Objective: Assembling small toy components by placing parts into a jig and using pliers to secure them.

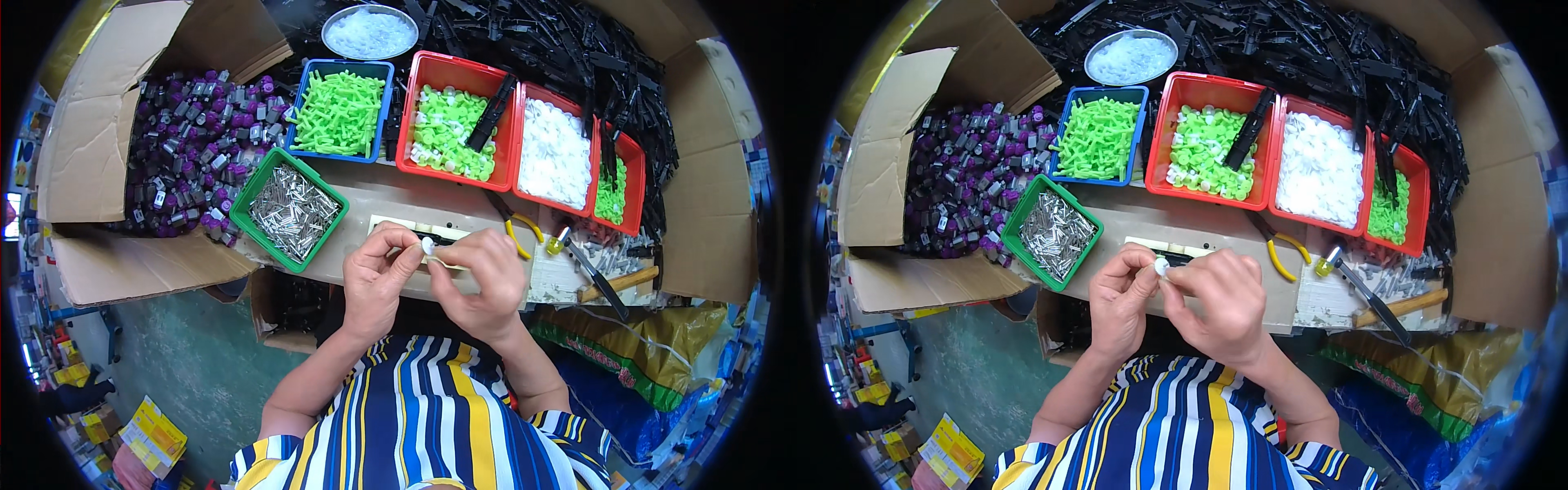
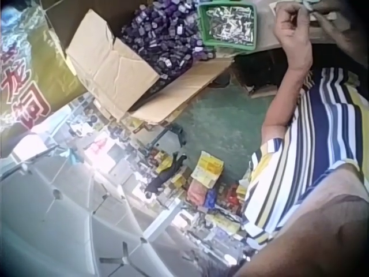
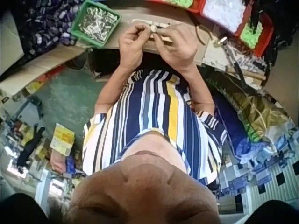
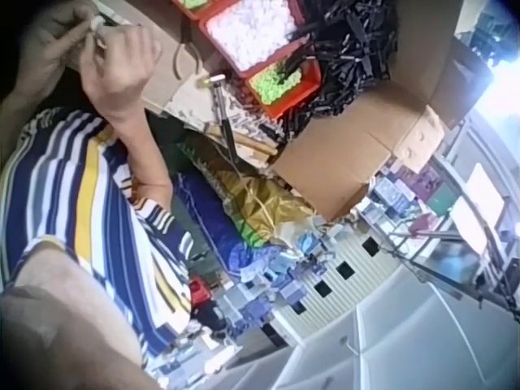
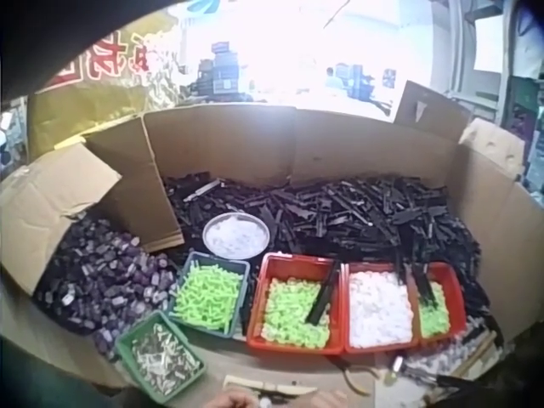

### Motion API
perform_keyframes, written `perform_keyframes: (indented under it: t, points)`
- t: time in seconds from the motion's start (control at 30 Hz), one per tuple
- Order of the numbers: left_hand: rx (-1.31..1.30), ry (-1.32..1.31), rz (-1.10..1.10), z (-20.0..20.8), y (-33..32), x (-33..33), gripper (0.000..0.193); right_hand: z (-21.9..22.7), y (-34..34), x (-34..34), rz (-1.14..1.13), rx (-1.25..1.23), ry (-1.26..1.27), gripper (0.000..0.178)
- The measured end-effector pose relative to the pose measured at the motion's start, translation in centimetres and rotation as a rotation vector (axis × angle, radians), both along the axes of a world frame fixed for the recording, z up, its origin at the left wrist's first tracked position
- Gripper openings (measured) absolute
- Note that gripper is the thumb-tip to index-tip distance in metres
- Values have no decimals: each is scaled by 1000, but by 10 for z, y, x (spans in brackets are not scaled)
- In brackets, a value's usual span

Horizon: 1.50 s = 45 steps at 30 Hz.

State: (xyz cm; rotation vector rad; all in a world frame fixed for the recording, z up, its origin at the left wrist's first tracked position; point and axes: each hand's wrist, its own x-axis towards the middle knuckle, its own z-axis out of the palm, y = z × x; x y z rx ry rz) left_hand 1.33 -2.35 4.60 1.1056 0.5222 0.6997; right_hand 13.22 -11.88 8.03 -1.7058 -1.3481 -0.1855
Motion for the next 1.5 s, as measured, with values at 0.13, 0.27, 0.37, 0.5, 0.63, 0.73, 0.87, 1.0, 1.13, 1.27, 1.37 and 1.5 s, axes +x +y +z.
perform_keyframes:
  t: [0.13,0.27,0.37,0.5,0.63,0.73,0.87,1.0,1.13,1.27,1.37,1.5]
  points:
    - [-80,-46,-122,1,8,-1,7,11,-6,13,112,-101,575,19]
    - [8,-36,-222,5,16,0,10,3,-8,22,262,-191,780,16]
    - [43,-48,-263,5,22,-1,12,3,-10,23,307,-229,836,14]
    - [38,-38,-295,6,30,-3,13,2,-10,24,315,-244,841,10]
    - [89,20,-232,9,33,-4,20,3,-5,18,289,-218,696,9]
    - [246,71,-177,4,38,-9,31,-3,-2,15,209,-165,435,11]
    - [519,152,-203,6,38,-12,43,-7,-3,10,141,-140,259,13]
    - [660,141,-187,-3,40,-11,43,-6,-4,9,140,-120,205,14]
    - [678,164,-178,2,40,-10,42,-10,-4,9,132,-111,197,15]
    - [682,232,-51,4,36,-11,39,-22,-2,13,91,-133,154,15]
    - [1038,302,53,-2,40,-18,38,-38,0,15,71,-166,130,14]
    - [1229,290,128,-16,30,-21,35,-47,4,15,66,-199,95,12]
